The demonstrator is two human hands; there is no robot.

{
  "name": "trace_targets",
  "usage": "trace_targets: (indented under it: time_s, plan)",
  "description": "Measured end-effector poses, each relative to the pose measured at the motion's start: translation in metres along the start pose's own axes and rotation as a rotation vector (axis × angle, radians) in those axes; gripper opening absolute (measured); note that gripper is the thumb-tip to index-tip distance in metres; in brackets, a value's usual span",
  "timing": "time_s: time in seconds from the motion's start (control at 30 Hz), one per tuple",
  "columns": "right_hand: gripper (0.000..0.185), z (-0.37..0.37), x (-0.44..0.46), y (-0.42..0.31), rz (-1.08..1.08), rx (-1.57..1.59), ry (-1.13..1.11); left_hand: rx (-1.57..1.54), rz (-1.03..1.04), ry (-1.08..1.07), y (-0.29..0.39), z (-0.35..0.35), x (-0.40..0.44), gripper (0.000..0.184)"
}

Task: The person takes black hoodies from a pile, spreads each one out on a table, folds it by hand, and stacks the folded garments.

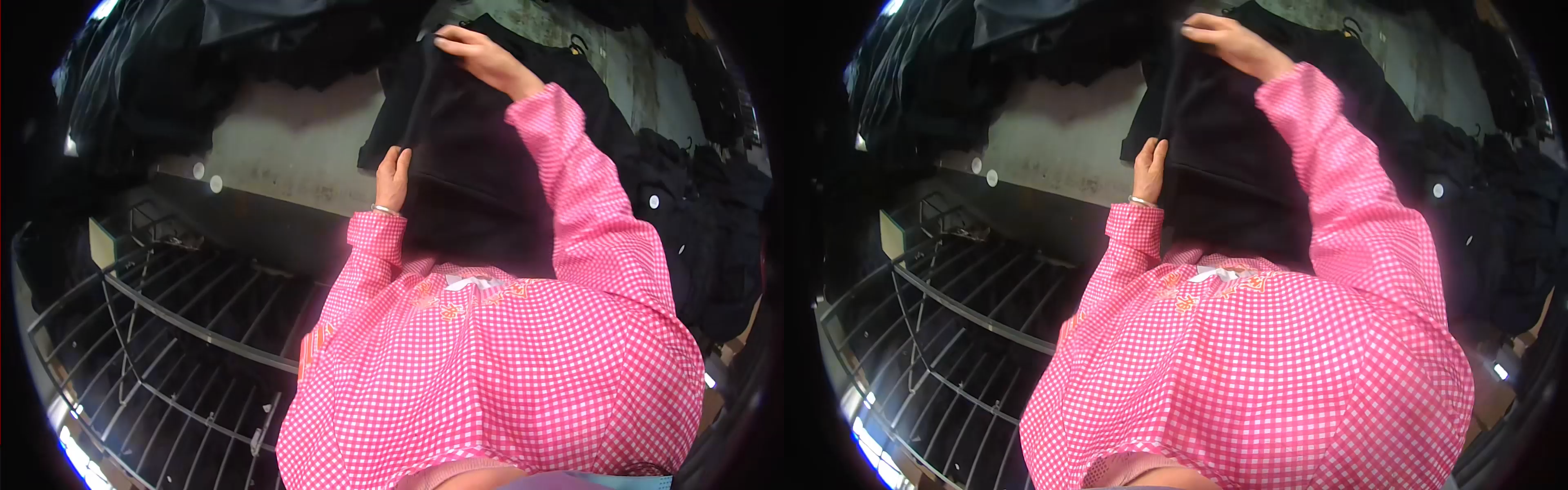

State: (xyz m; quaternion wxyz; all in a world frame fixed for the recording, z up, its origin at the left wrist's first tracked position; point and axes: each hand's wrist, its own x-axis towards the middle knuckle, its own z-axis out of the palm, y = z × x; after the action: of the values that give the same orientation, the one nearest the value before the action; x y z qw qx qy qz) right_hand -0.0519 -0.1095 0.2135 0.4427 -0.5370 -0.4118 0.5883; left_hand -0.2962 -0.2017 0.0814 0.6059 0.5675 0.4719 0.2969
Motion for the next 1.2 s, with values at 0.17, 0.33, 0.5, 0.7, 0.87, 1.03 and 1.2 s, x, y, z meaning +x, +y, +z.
trace_targets:
  time_s: [0.17, 0.33, 0.5, 0.7, 0.87, 1.03, 1.2]
  plan:
    - [0.019, -0.037, 0.002, 0.031, 0.192, 0.249, 0.012, 0.254, 0.059, 0.009, 0.027, -0.007, 0.003, 0.026]
    - [0.019, -0.008, 0.047, 0.049, -0.103, -0.445, 0.180, 0.360, -0.014, -0.058, 0.030, -0.019, 0.009, 0.025]
    - [0.024, 0.010, 0.067, 0.075, -0.142, -0.593, 0.144, 0.619, -0.121, -0.176, 0.020, -0.031, 0.009, 0.019]
    - [0.025, -0.006, 0.016, 0.049, 0.002, -0.808, 0.135, 0.709, 0.293, 0.155, 0.092, -0.026, 0.030, 0.011]
    - [0.025, 0.013, -0.030, 0.065, -0.163, -0.896, 0.352, 0.666, 0.839, 0.179, 0.110, 0.020, 0.086, 0.022]
    - [0.022, 0.039, -0.078, 0.064, -0.479, -1.247, 0.665, 1.163, 0.657, -0.084, 0.019, 0.014, 0.142, 0.055]
    - [0.028, 0.025, -0.234, 0.051, -0.264, -1.280, 0.987, 1.188, 0.605, -0.125, 0.017, 0.006, 0.135, 0.059]
